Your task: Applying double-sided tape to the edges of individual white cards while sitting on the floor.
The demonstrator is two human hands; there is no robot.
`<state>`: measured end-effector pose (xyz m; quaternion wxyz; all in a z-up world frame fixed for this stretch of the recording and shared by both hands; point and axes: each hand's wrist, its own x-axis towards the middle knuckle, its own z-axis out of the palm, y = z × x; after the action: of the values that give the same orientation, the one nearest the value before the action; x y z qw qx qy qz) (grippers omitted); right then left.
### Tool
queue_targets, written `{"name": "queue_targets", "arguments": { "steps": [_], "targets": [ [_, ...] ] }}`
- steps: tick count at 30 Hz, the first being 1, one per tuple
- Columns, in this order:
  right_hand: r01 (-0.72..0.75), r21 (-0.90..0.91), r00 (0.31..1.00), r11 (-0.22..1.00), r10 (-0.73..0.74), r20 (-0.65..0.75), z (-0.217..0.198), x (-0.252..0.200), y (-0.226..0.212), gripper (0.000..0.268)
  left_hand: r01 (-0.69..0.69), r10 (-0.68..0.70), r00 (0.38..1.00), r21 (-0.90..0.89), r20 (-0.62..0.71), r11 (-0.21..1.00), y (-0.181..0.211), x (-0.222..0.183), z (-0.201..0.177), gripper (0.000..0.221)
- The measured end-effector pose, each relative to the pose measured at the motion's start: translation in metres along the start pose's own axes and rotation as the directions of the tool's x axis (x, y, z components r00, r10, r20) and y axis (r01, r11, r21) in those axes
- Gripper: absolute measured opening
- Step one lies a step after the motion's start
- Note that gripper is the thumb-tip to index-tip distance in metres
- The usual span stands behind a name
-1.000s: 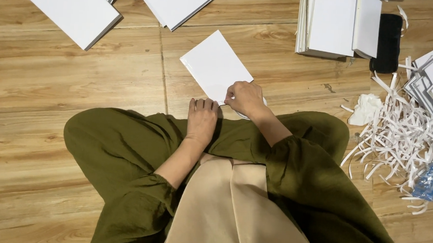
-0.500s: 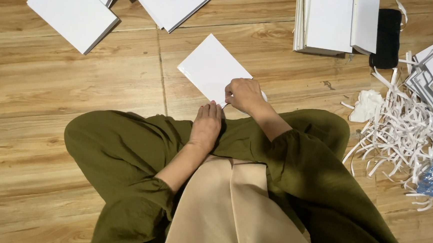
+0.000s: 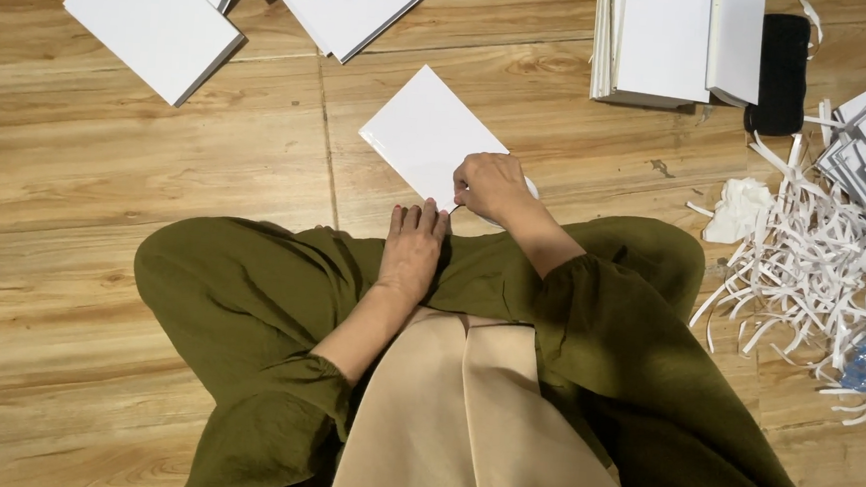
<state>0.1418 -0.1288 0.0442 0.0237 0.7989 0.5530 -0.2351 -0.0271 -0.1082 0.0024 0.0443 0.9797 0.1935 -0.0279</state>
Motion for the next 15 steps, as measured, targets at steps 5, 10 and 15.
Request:
{"name": "queue_targets", "arguments": {
  "steps": [5, 10, 15],
  "targets": [
    [0.038, -0.093, 0.999, 0.995, -0.04, -0.018, 0.017, 0.009, 0.003, 0.007, 0.021, -0.021, 1.0, -0.017, 0.014, 1.0, -0.001, 0.0, 0.0, 0.04],
    [0.07, -0.136, 0.998, 0.988, -0.07, 0.0, 0.012, 0.005, -0.001, 0.008, 0.023, -0.022, 0.999, 0.024, -0.027, 0.999, 0.003, 0.002, 0.005, 0.047],
    [0.061, -0.163, 0.993, 0.985, -0.043, 0.113, -0.015, 0.004, -0.001, 0.011, -0.01, 0.015, 1.0, 0.186, -0.022, 0.982, 0.007, 0.002, 0.007, 0.044]
  ]
}}
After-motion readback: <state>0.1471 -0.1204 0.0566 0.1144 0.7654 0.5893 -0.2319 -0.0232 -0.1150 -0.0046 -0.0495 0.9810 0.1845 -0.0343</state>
